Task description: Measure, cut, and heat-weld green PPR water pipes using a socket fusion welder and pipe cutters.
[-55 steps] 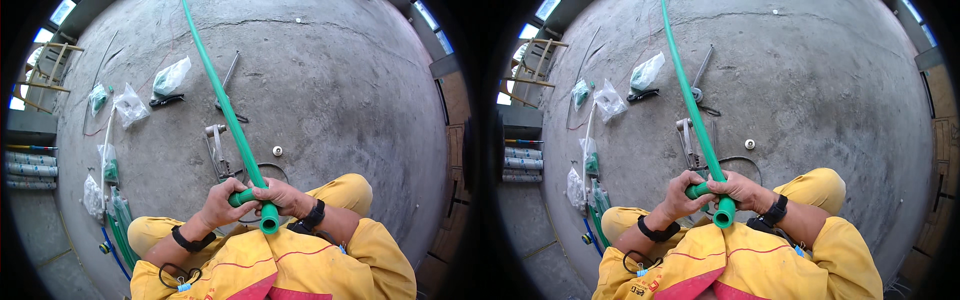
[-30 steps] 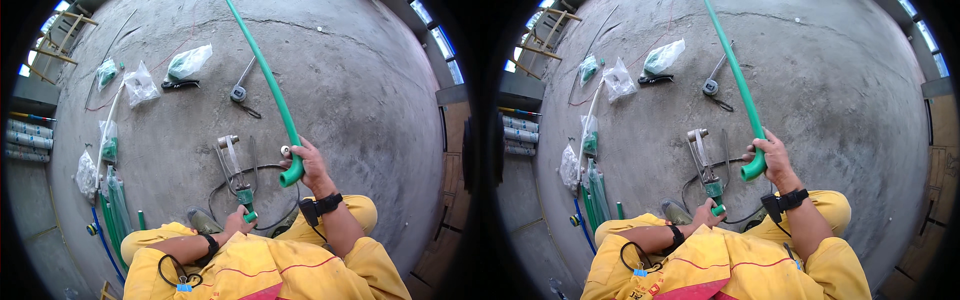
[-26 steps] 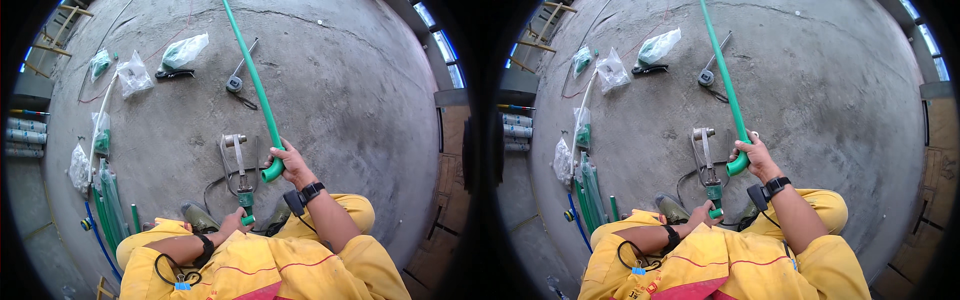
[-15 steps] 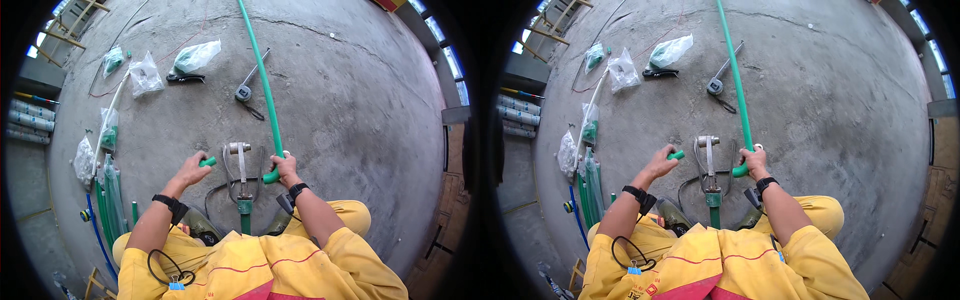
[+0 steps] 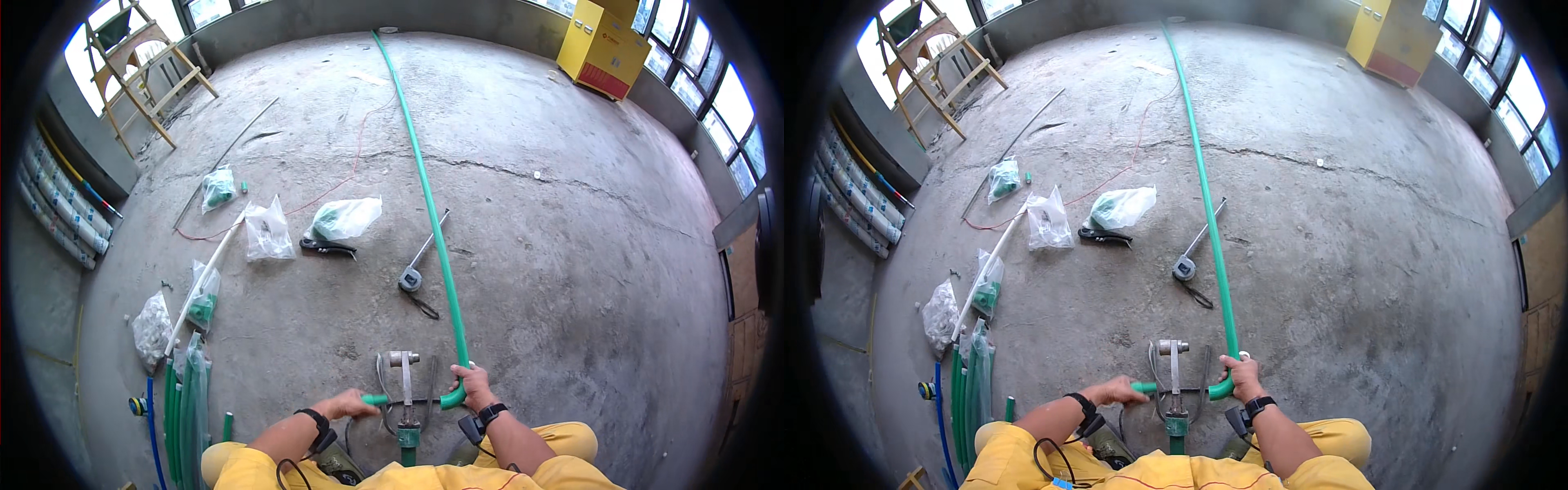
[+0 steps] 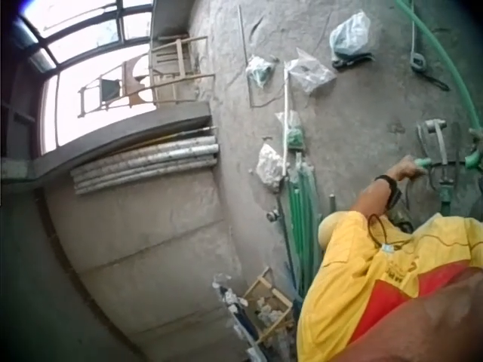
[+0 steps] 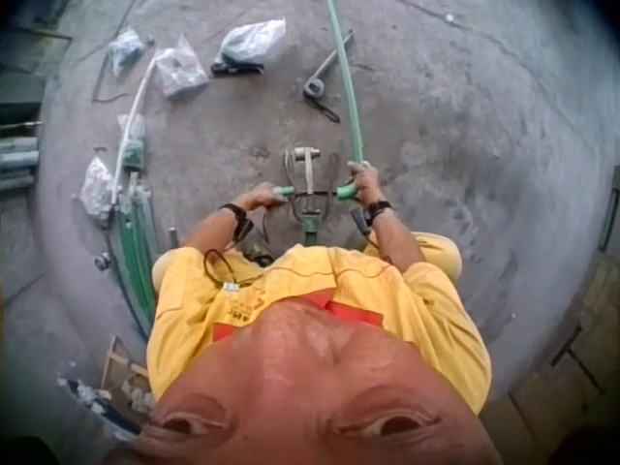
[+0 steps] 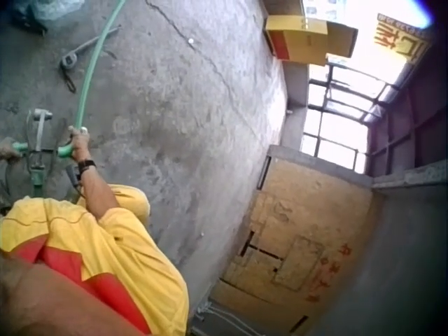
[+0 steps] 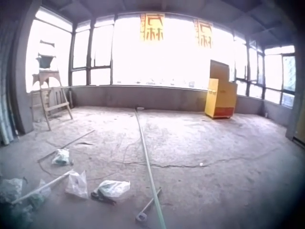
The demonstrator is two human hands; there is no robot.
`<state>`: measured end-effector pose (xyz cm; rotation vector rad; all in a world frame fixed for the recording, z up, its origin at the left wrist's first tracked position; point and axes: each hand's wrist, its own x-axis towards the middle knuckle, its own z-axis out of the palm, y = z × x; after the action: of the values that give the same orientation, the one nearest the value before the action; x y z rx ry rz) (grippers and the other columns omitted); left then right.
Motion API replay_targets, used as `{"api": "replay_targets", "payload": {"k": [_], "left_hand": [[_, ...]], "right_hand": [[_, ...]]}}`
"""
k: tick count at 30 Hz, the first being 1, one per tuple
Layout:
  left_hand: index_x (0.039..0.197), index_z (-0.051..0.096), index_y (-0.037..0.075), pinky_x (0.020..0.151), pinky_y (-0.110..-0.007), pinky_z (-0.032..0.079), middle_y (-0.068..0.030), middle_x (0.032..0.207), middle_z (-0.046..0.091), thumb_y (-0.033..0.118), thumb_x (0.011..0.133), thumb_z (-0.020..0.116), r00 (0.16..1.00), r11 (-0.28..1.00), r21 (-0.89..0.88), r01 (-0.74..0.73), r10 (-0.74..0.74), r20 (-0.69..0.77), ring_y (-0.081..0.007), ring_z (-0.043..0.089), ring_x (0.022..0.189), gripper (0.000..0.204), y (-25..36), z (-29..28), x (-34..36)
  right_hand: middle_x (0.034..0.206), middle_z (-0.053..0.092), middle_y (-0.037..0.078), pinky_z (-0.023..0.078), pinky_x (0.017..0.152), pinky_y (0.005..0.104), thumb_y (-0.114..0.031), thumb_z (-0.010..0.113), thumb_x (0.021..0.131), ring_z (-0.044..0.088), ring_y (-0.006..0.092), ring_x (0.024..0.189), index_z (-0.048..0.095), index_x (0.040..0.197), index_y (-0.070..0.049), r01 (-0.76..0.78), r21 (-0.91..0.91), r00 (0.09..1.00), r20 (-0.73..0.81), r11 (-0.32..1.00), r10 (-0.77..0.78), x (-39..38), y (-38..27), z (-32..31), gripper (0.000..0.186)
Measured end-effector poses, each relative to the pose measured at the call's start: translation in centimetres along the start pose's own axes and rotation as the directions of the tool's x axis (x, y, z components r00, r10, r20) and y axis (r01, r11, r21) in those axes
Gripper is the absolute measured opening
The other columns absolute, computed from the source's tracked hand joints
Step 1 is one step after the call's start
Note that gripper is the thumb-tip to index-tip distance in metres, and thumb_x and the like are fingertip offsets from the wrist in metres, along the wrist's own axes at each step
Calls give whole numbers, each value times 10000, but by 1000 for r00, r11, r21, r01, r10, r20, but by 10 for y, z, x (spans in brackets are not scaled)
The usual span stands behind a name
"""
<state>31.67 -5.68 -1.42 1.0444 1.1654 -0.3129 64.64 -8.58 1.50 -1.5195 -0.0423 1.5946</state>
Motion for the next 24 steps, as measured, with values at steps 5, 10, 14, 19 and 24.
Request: {"api": "replay_targets", "payload": {"k": [5, 10, 14, 19, 24], "left_hand": [[1160, 613, 28, 821, -353, 471, -100, 1000, 647, 424, 760, 766, 889, 923, 75, -377, 338, 310, -219, 591, 936, 583, -74, 101, -36], [1234, 602, 124, 931, -403, 438, -173, 1173, 610, 394, 766, 734, 882, 947, 21, -322, 292, 369, -331, 563, 1110, 556, -45, 167, -34], [1213, 622, 196, 935, -423, 438, -213, 1138, 603, 326, 754, 725, 925, 917, 125, -378, 368, 99, -393, 540, 1138, 489, -39, 196, -53], [1123, 608, 95, 850, -334, 451, -112, 990, 627, 331, 857, 630, 857, 844, -219, -490, 512, 55, -233, 615, 947, 357, -84, 278, -9], [1184, 594, 93, 858, -337, 455, -87, 1031, 660, 316, 900, 578, 882, 891, -272, -364, 423, 208, -172, 613, 982, 362, -73, 285, -7]], "right_hand": [[674, 494, 38, 522, 473, 373, -106, 698, 834, 518, 169, 498, 517, 890, -60, -61, -181, 998, 15, 982, 65, -1, -12, 19, 195], [646, 519, 29, 490, 462, 316, -88, 689, 823, 524, 140, 485, 537, 821, -36, 132, -428, 989, -7, 894, -149, -30, -37, 26, 160], [619, 555, 35, 476, 447, 287, -86, 661, 819, 562, 133, 475, 553, 815, -10, 214, -511, 976, 75, 833, -204, -73, -50, 26, 132], [624, 566, 39, 492, 480, 291, -101, 642, 840, 575, 140, 494, 553, 818, 2, 245, -486, 967, 189, 839, -173, -81, -45, 24, 138], [642, 575, 46, 502, 499, 295, -89, 626, 858, 584, 140, 515, 557, 839, 3, 275, -423, 950, 259, 863, -176, -76, -48, 34, 117]]}}
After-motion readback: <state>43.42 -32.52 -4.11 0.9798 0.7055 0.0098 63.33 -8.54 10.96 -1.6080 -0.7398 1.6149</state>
